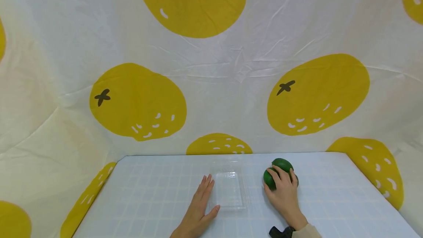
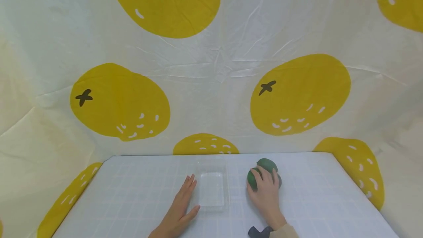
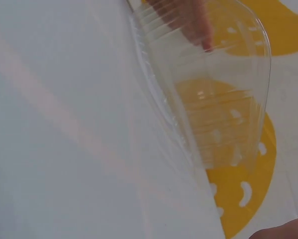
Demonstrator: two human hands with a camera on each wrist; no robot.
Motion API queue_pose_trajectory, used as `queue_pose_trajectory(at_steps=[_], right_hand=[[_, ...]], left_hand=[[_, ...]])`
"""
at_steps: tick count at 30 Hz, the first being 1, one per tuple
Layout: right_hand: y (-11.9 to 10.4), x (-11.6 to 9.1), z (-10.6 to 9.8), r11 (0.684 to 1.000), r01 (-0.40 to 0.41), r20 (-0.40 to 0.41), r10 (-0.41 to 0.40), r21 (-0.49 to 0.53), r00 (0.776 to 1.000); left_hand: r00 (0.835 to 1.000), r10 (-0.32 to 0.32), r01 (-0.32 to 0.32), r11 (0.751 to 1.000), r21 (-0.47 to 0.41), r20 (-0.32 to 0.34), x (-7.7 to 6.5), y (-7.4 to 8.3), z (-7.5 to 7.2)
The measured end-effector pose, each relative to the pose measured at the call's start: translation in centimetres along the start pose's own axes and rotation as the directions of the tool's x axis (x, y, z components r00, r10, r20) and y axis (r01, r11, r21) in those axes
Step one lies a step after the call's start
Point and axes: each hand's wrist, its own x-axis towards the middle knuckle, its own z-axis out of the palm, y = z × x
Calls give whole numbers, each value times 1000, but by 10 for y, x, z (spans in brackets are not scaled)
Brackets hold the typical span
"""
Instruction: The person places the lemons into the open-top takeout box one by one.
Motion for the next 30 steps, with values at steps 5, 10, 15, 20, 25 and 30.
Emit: queue_pose_trajectory(at_steps=[5, 10, 15, 20, 25, 30], right_hand=[[0, -3, 3, 1000, 9, 35, -9, -2, 999], [-3, -4, 5, 999, 31, 41, -33, 43, 999], [-6, -5, 5, 994, 45, 65, -51, 95, 997], [-11, -6, 4, 990, 57, 117, -72, 128, 991], [-17, -5, 2, 980, 56, 136, -83, 193, 987], [-19, -7, 4, 969, 16, 158, -56, 246, 986]], left_hand=[[1000, 27, -27, 1000, -4, -16, 1, -1, 0], [996, 71, -70, 997, 32, -57, 1, -2, 1], [994, 85, -83, 996, 35, -65, 2, -3, 2], [996, 70, -69, 997, 19, -48, 2, -3, 1], [996, 74, -73, 997, 22, -52, 1, -3, 2], [991, 103, -99, 994, 51, -84, 1, -3, 3]])
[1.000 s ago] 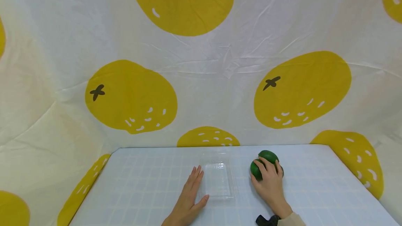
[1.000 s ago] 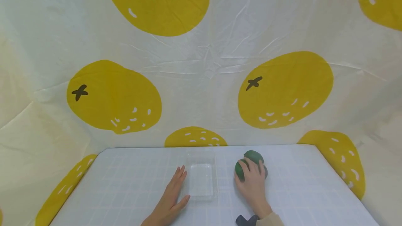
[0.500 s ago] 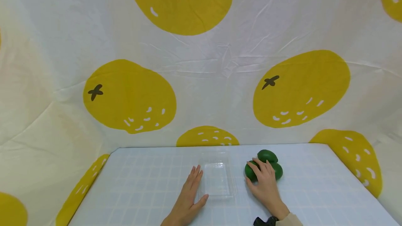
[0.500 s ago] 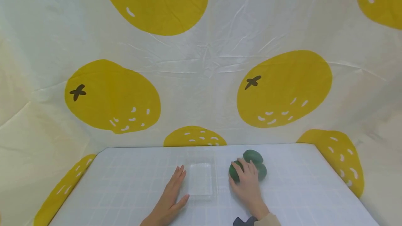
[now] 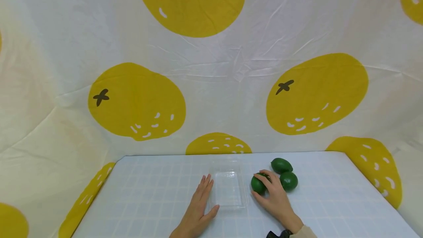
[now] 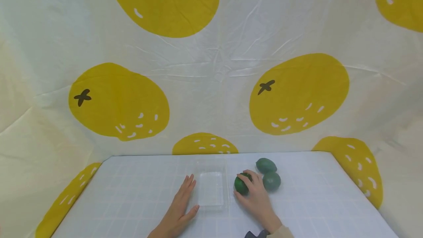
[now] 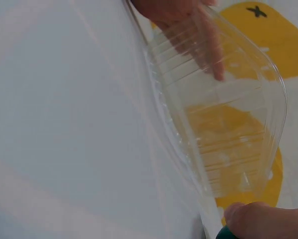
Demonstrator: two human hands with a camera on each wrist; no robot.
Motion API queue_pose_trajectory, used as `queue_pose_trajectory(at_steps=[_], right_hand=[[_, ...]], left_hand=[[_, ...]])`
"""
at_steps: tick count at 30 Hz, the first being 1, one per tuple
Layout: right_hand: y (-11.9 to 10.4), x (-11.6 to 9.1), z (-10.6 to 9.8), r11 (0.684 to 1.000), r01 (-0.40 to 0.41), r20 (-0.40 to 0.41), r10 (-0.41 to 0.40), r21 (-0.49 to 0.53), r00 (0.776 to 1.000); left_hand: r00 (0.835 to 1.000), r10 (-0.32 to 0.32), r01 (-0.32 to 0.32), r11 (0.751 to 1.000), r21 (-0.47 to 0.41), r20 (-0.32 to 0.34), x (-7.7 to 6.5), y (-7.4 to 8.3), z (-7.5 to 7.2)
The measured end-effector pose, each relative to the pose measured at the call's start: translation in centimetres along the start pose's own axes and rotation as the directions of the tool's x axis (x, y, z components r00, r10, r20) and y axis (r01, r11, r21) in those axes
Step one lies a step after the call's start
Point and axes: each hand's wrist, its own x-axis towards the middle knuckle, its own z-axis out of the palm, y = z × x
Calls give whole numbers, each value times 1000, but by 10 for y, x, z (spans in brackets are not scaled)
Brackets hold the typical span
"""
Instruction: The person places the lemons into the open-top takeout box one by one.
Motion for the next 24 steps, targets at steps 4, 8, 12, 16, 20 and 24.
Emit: queue_pose_trajectory(at_steps=[4, 8, 12, 16, 20, 24], right_hand=[[2, -2, 3, 998, -37, 32, 36, 41, 999], [2, -4, 5, 996, -62, 65, 58, 68, 996], [1, -3, 3, 994, -66, 86, 59, 91, 995], [-1, -3, 3, 987, -104, 67, 96, 120, 993], [-2, -3, 2, 981, -128, 51, 121, 144, 991], [-3, 1, -3, 969, -158, 47, 152, 189, 987]], left_hand=[[1000, -20, 21, 1000, -15, 18, 0, 1, 0], [998, -42, 43, 999, -20, 40, -1, 1, -1], [998, -43, 43, 999, -9, 36, -1, 1, 0], [999, -34, 34, 999, -3, 29, -1, 2, 0], [1000, -14, 14, 1000, 3, 14, -2, 2, 0], [1000, 5, -5, 1000, -1, 3, -2, 2, 2]])
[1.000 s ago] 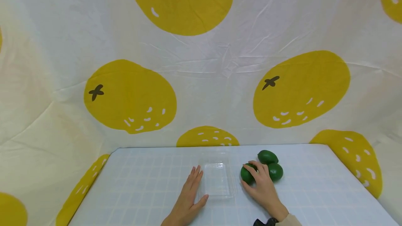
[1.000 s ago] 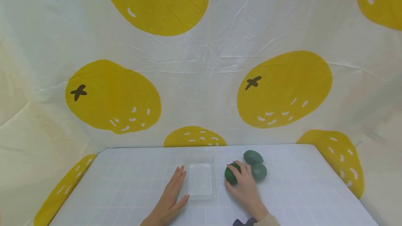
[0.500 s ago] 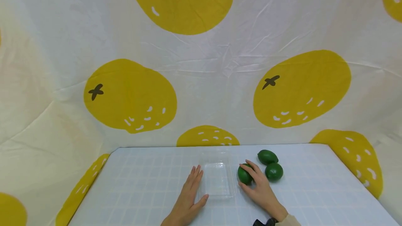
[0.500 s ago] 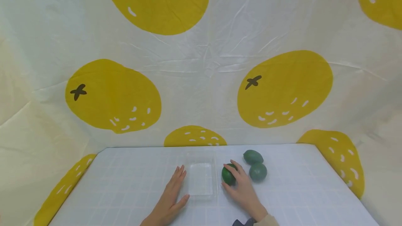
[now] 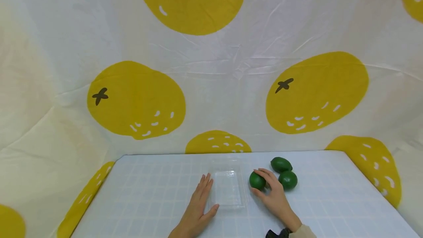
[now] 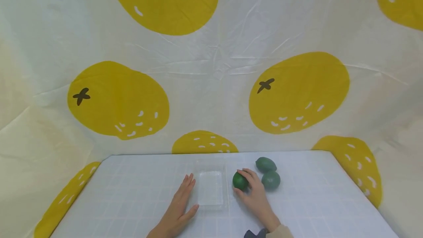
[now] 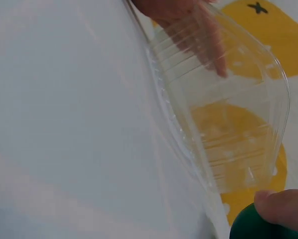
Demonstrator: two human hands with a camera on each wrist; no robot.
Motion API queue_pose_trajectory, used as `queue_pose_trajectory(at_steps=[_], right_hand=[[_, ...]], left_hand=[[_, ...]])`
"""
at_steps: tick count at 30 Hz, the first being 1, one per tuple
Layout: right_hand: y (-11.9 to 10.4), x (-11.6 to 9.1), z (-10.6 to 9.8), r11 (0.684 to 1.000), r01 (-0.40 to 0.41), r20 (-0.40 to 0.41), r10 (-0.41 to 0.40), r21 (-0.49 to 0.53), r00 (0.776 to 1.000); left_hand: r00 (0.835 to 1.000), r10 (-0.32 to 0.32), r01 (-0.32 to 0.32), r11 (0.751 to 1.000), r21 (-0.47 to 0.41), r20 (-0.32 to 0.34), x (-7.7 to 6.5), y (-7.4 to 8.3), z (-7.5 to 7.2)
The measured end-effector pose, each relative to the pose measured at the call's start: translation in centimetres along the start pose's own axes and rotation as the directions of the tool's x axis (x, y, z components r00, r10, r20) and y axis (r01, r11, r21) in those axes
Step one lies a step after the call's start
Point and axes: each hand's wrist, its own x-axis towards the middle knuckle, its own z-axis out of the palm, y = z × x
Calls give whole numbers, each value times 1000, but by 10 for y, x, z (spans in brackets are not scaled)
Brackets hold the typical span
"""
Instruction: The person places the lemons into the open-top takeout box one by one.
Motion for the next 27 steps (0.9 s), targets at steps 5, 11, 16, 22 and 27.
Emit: queue_pose_trajectory(at_steps=[5, 11, 16, 22, 27], right_hand=[[-6, 7, -4, 997, -42, -24, 44, 59, 999], [-21, 18, -8, 993, -64, -56, 69, 97, 996], [-54, 34, -19, 986, -75, -68, 86, 148, 994], [-90, 54, -21, 963, -105, -63, 125, 248, 990], [-85, 67, 1, 958, -133, -10, 140, 253, 990]], left_hand=[[1000, -13, 13, 1000, -13, 6, 0, 0, 0], [998, -49, 49, 999, -23, 34, 0, 1, -1], [996, -68, 69, 997, -20, 52, 0, 3, -2], [997, -61, 62, 998, -12, 44, 1, 2, -2], [999, -42, 43, 999, -20, 34, 1, 2, -4]])
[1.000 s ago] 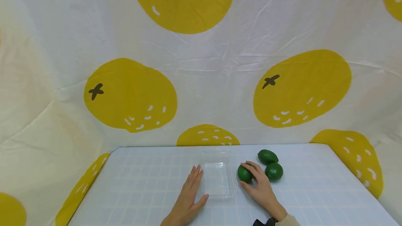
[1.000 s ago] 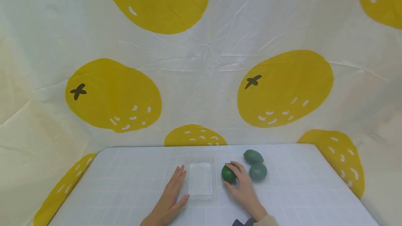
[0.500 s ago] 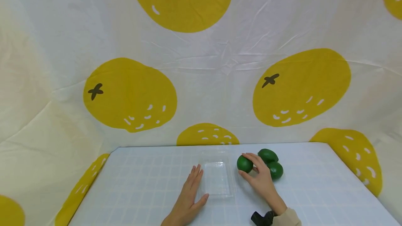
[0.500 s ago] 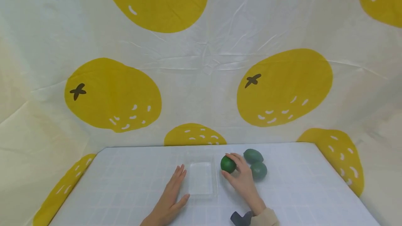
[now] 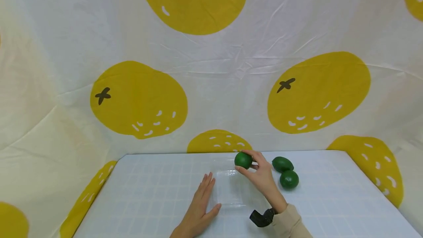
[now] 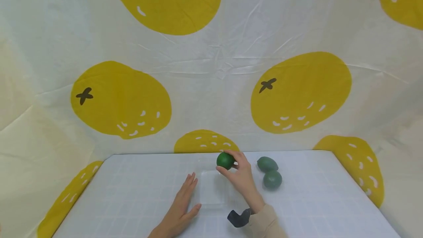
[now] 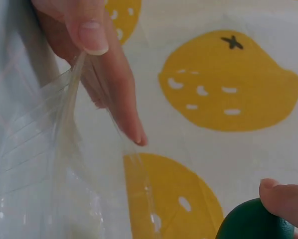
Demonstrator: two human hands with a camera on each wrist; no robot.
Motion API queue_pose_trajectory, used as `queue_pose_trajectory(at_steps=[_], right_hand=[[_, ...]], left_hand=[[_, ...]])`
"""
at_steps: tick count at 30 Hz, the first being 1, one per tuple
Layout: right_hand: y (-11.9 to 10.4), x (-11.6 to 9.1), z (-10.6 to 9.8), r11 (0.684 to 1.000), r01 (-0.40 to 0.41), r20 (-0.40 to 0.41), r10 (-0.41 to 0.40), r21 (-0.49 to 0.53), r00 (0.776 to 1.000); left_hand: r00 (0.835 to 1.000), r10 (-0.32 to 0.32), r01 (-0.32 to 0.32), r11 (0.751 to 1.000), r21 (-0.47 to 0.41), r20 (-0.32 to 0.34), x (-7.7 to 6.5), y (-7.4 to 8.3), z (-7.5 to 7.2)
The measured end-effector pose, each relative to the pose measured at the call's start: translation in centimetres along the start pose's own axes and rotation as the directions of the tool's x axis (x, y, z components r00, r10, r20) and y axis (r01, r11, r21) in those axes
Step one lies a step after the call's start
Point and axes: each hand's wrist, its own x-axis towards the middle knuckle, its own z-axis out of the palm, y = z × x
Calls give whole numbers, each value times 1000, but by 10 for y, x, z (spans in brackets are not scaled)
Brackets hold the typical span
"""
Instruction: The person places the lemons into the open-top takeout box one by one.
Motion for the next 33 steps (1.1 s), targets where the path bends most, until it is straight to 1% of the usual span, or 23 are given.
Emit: queue_pose_trajectory(at_steps=[3, 6, 7, 9, 12, 16, 19, 23, 26, 27, 29, 33], right_hand=[[4, 8, 10, 999, -42, 49, 43, -21, 998], [1, 15, 21, 995, -88, 120, 94, -55, 988], [0, 17, 24, 991, -108, 144, 118, -74, 983], [-2, 19, 31, 984, -140, 189, 158, -106, 969], [-5, 21, 40, 972, -182, 242, 214, -147, 946], [-7, 22, 49, 961, -196, 258, 243, -193, 935], [-6, 23, 54, 960, -183, 259, 236, -211, 937], [-6, 25, 60, 951, -196, 259, 256, -239, 931], [-3, 25, 64, 940, -214, 265, 285, -265, 921], [-3, 25, 64, 938, -219, 268, 291, -269, 918], [-1, 24, 65, 933, -224, 275, 302, -280, 913], [2, 21, 67, 930, -234, 274, 313, -284, 910]], left_hand=[[1000, -9, 9, 1000, 1, 11, 2, 2, 0], [998, -49, 49, 999, -1, 40, 2, 2, -1], [996, -70, 70, 998, -3, 58, 2, 3, -1], [993, -89, 90, 996, -11, 80, 2, 3, -2], [992, -91, 92, 996, -15, 89, 1, 3, -2], [998, -38, 40, 999, -29, 55, 1, 1, -2], [1000, -4, 5, 999, -41, 24, 1, 0, -2], [1000, 2, -1, 999, -54, 13, 1, 1, -2], [1000, -7, 9, 998, -62, 28, 2, 2, -3], [1000, 7, -5, 998, -60, 22, 2, 2, -3], [1000, 10, -8, 997, -71, 27, 2, 2, -3], [999, 46, -46, 996, -78, 1, 2, 2, -3]])
